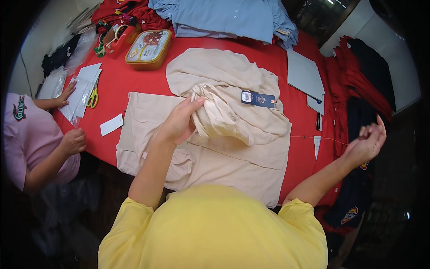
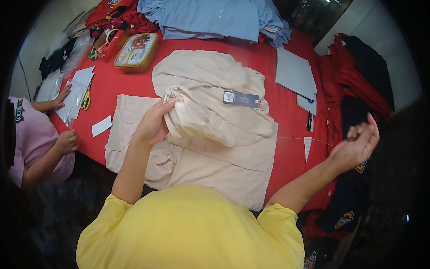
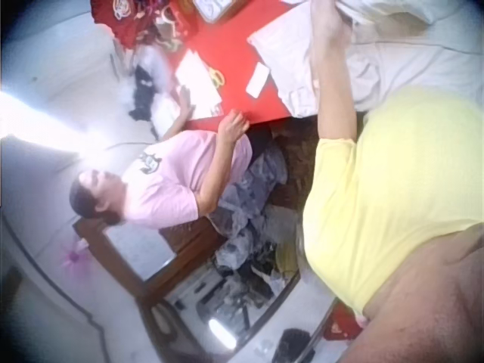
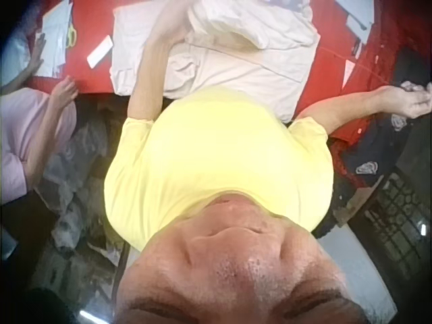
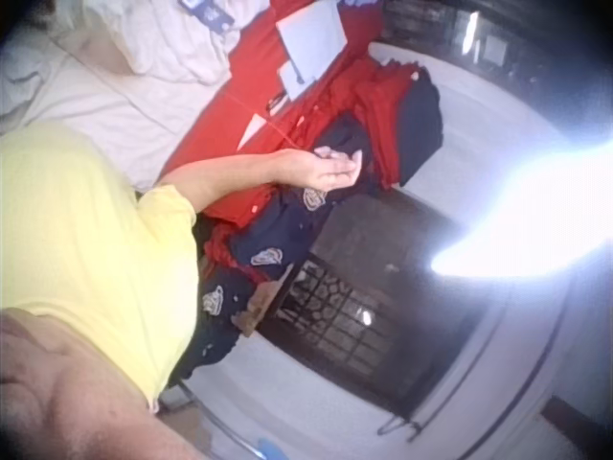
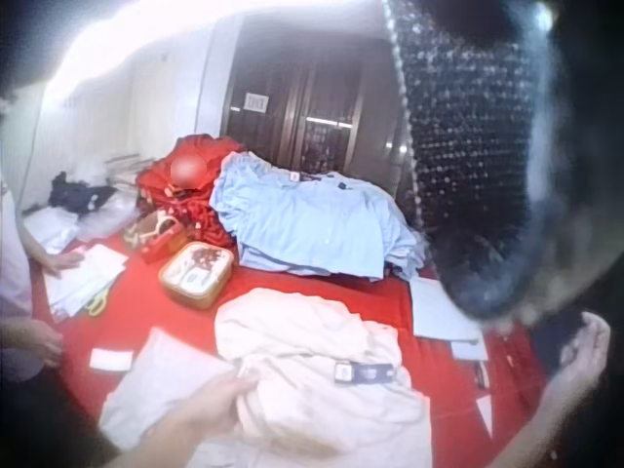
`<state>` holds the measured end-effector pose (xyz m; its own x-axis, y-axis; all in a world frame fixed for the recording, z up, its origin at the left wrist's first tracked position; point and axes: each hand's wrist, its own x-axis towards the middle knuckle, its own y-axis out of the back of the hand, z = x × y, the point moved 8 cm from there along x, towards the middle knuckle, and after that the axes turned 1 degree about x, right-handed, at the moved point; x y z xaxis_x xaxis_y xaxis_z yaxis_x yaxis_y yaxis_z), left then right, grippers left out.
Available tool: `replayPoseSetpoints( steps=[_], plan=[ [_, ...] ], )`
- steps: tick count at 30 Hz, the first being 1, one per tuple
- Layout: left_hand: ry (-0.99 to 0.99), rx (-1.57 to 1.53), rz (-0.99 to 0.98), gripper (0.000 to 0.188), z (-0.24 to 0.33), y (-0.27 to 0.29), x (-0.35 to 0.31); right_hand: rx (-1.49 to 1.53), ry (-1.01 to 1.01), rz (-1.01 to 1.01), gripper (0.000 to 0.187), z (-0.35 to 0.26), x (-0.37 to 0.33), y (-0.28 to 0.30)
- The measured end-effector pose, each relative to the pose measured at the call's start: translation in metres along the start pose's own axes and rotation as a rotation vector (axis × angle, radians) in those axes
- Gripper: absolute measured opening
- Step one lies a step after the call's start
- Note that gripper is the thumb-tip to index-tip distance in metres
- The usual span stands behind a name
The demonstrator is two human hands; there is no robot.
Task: The person picks up several spools of thread from a container and a table, pulls a length of thread from one spool, and then begins to handle the collar area of a tan shirt.
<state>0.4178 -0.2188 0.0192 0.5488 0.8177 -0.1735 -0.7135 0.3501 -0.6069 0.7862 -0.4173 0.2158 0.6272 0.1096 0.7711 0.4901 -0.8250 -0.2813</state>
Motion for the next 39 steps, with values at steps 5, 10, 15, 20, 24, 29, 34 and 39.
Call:
replayPoseSetpoints(
  steps=[5, 10, 15, 20, 24, 29, 34, 39],
  plan=[
    [-0.034, 0.282, -0.071, 0.044, 0.002, -0.007, -0.009, -0.021, -0.526, -1.188, 0.044, 0.035, -0.173, -0.177],
    [-0.117, 0.528, -0.254, 0.054, 0.023, -0.029, -0.002, 0.591, -1.049, -1.424, 0.042, 0.077, -0.270, -0.222],
    [-0.101, 0.761, -0.310, 0.057, 0.023, 0.007, 0.009, 0.846, -1.266, -1.144, 0.029, 0.077, -0.277, -0.240],
    [-0.033, 0.448, -0.286, 0.051, 0.016, 0.021, 0.014, 0.708, -1.237, -1.308, 0.033, 0.072, -0.289, -0.240],
    [-0.076, 0.443, -0.310, 0.052, 0.013, 0.033, 0.021, 0.489, -1.124, -1.434, 0.030, 0.085, -0.292, -0.235],
    [-0.214, 0.501, -0.143, 0.052, 0.019, 0.032, 0.021, 0.364, -0.965, -1.364, 0.024, 0.099, -0.282, -0.239],
    [-0.198, 0.821, 0.149, 0.046, 0.007, 0.056, 0.001, 0.135, -0.510, -1.372, 0.024, 0.101, -0.272, -0.237],
    [0.175, 0.027, -0.010, 0.048, -0.067, 0.034, -0.033, 0.064, 0.123, -1.405, 0.027, -0.009, -0.281, -0.220]
  ],
)
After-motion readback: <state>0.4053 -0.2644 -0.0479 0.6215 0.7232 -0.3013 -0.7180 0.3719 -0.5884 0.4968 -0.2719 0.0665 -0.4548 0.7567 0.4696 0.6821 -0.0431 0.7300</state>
